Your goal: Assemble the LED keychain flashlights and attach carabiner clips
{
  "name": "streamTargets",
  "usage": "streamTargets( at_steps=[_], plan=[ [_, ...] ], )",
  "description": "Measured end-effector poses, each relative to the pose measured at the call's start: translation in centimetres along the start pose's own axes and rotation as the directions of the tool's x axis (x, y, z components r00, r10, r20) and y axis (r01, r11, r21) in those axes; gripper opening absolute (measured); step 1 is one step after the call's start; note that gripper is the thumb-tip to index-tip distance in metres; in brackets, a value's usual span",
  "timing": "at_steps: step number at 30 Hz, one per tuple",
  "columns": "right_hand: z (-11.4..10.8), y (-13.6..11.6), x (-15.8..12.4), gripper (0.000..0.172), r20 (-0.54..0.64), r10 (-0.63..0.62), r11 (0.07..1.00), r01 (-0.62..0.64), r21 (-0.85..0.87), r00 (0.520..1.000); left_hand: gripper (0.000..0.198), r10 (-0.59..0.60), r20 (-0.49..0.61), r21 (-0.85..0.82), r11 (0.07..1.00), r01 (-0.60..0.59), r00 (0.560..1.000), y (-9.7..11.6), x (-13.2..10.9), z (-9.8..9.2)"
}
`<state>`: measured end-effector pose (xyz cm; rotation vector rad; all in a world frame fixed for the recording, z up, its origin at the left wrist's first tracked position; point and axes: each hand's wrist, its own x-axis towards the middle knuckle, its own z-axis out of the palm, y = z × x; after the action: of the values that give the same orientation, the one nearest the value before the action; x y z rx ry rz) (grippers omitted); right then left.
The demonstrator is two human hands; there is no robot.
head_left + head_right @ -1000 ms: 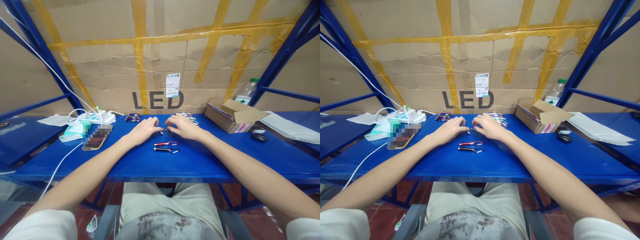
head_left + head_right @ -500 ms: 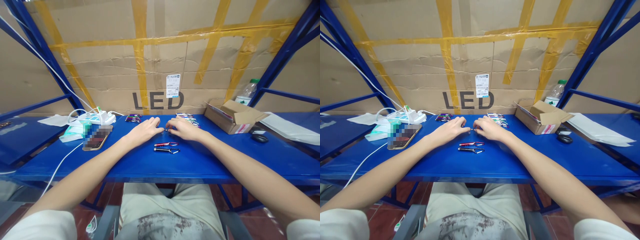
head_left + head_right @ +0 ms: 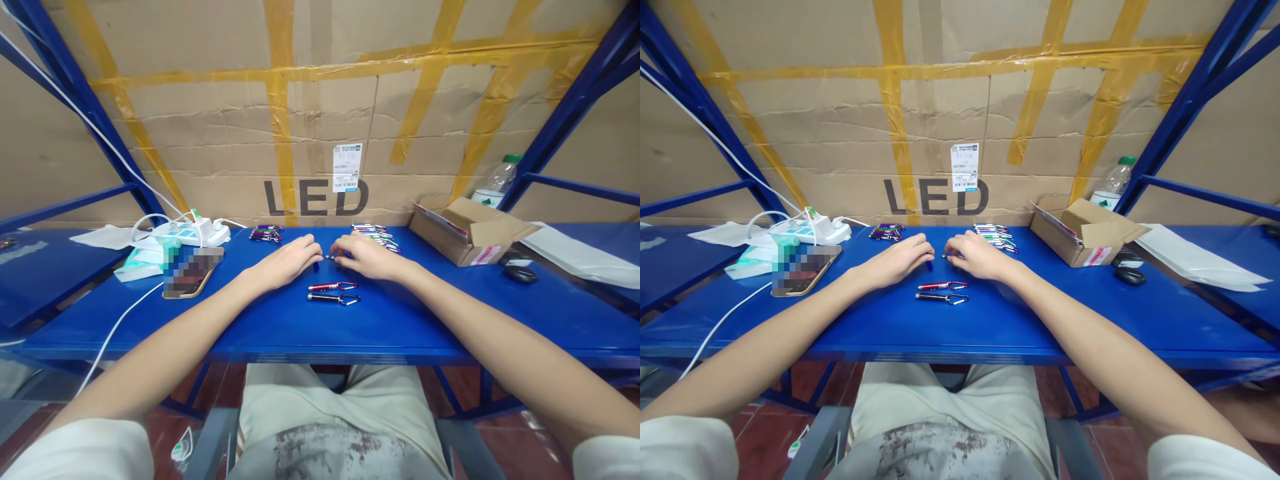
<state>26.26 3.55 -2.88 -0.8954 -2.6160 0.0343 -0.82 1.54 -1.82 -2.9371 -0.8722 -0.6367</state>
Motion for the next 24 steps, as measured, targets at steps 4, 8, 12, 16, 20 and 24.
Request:
streamTargets(
  at_steps=[4, 8, 12, 16, 20, 24],
  plan=[
    [0.0, 0.0, 0.1, 0.017, -0.006, -0.009, 1.000, 0.009, 0.030, 1.000, 0.039, 0.007, -0.055, 0.016, 1.000, -0.006, 0.998, -0.1, 0.0, 0.1],
    [0.2, -0.2, 0.1, 0.014, -0.019, -0.007, 0.992, 0.010, 0.122, 1.000, 0.033, -0.078, -0.141, 0.002, 0.997, 0.079, 0.987, -0.9, 0.2, 0.0],
    [0.4, -1.0, 0.2, 0.017, -0.030, 0.005, 0.975, 0.002, 0.223, 1.000, 0.024, -0.362, -0.183, -0.146, 0.929, 0.339, 0.914, -2.0, 0.3, 0.1],
    [0.6, -1.9, 0.3, 0.019, -0.029, -0.002, 0.973, 0.008, 0.231, 1.000, 0.023, -0.506, -0.084, -0.197, 0.853, 0.484, 0.858, -2.7, 0.3, 0.4],
    [0.8, -2.3, 0.5, 0.018, -0.017, -0.054, 0.972, 0.056, 0.227, 0.998, 0.018, -0.416, -0.025, -0.113, 0.905, 0.411, 0.909, -3.1, 0.0, 0.5],
    [0.9, -2.1, 0.6, 0.016, 0.002, -0.088, 0.973, 0.085, 0.213, 0.996, 0.025, -0.326, 0.068, 0.018, 0.945, 0.325, 0.943, -3.3, -0.4, 0.8]
  ],
)
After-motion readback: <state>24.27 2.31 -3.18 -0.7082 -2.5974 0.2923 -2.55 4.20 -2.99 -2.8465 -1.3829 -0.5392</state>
